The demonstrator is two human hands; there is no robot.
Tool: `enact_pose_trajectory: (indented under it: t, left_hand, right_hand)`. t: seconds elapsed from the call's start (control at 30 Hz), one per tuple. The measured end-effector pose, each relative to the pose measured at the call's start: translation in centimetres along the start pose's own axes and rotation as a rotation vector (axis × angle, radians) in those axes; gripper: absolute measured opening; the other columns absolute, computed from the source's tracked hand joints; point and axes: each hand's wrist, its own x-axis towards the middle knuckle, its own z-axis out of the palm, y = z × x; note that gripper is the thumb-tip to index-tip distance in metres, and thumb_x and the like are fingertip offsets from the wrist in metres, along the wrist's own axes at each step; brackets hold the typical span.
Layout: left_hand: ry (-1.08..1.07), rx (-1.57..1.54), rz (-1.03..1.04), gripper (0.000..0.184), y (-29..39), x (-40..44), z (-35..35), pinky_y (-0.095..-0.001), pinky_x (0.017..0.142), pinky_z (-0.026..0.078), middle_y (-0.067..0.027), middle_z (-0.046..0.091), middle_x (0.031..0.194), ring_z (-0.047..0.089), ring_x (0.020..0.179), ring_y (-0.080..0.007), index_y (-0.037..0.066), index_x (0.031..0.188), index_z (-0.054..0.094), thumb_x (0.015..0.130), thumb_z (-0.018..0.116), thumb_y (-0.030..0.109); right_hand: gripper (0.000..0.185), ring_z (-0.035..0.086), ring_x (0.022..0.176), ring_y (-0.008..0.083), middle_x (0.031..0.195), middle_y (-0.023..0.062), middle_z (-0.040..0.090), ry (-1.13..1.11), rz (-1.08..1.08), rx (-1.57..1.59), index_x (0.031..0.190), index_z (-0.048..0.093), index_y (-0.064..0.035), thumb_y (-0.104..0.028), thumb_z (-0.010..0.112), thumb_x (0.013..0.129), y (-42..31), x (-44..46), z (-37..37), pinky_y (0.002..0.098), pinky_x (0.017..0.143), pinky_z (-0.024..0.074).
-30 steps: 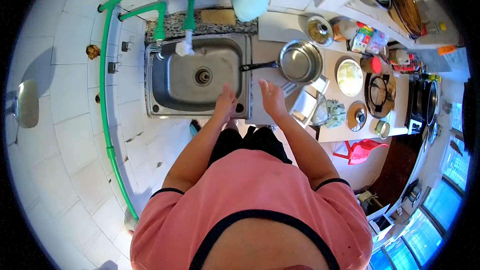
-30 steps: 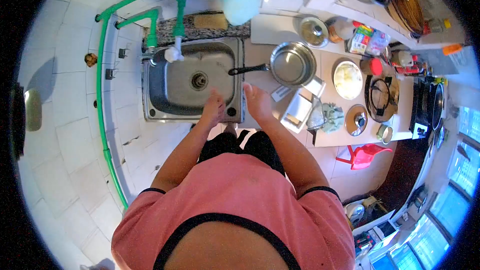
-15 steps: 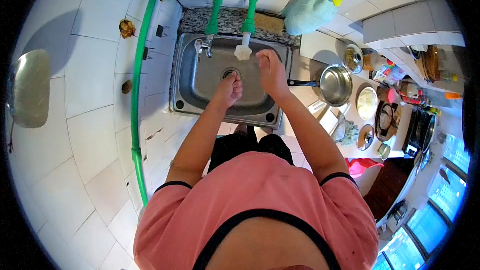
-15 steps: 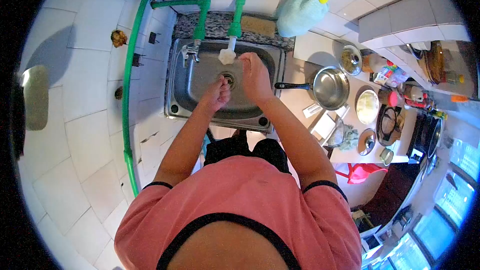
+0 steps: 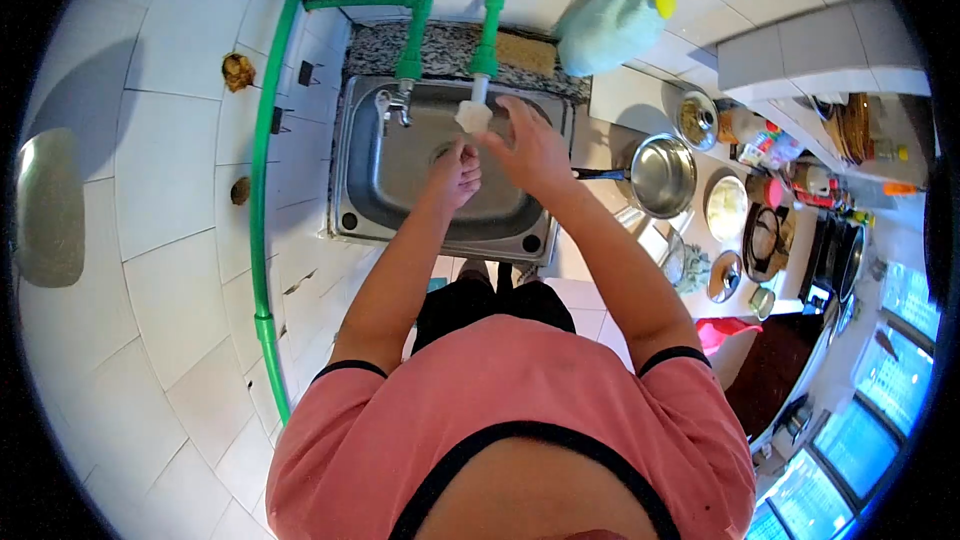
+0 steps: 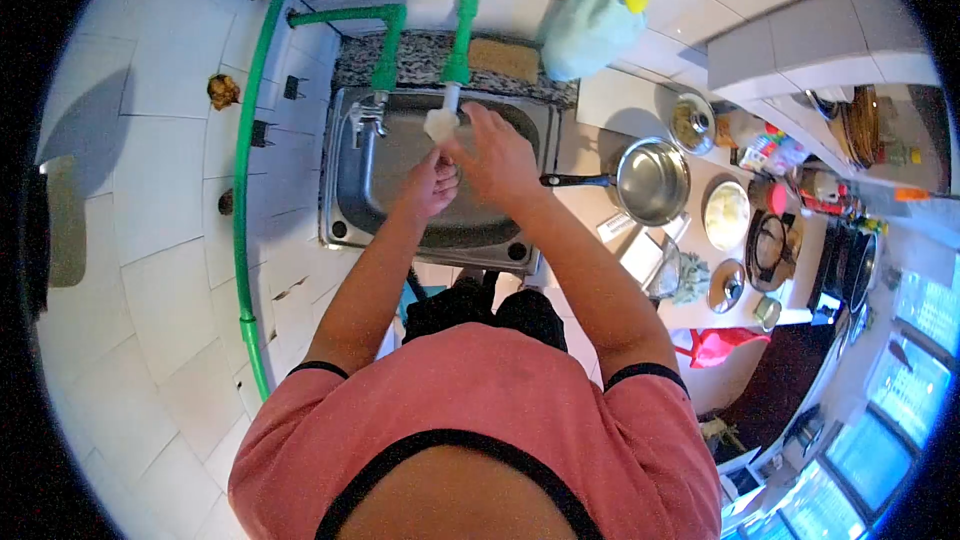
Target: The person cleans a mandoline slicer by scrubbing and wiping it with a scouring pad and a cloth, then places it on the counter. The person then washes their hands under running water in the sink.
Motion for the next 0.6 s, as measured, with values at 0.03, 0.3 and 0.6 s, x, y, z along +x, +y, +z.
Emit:
enact_pose_trajectory:
  t: [0.03, 0.3, 0.6]
  left_hand:
    - [-0.002, -0.003, 0.014, 0.034, 0.6, 0.2, 0.1, -0.0212, 0.034, 0.018, 0.0064, 0.031, 0.050, 0.023, 0.037, -0.0063, 0.014, 0.075, 0.049, 0.093, 0.043, 0.042]
    - [0.075, 0.161, 0.122, 0.038, 1.6, 1.0, 0.3, -0.0209, 0.034, 0.017, 0.0062, 0.032, 0.050, 0.024, 0.037, -0.0058, 0.014, 0.077, 0.050, 0.093, 0.041, 0.047]
    - [0.005, 0.080, -0.036, 0.023, 1.9, 3.1, 1.1, -0.0200, 0.036, 0.020, 0.0048, 0.041, 0.057, 0.028, 0.040, -0.0045, 0.014, 0.078, 0.047, 0.091, 0.046, 0.034]
  right_hand:
    - [0.044, 0.059, 0.086, 0.0341, 0.090, 0.0167, 0.058, 0.012, -0.155, -0.228, 0.112, 0.048, -0.0039, -0.037, 0.057, 0.084, 0.1, 1.0, 0.5, 0.0425, 0.073, 0.0475]
    - [0.044, 0.061, 0.076, 0.0340, 0.083, 0.0155, 0.059, -0.500, -0.574, -0.758, 0.106, 0.043, -0.0066, -0.035, 0.062, 0.078, 0.7, 7.2, 0.7, 0.0427, 0.061, 0.0489]
    - [0.040, 0.061, 0.074, 0.0325, 0.079, 0.0139, 0.058, -0.635, -0.764, -0.766, 0.103, 0.043, -0.0086, -0.029, 0.063, 0.076, -0.4, 8.8, -0.3, 0.0428, 0.059, 0.0483]
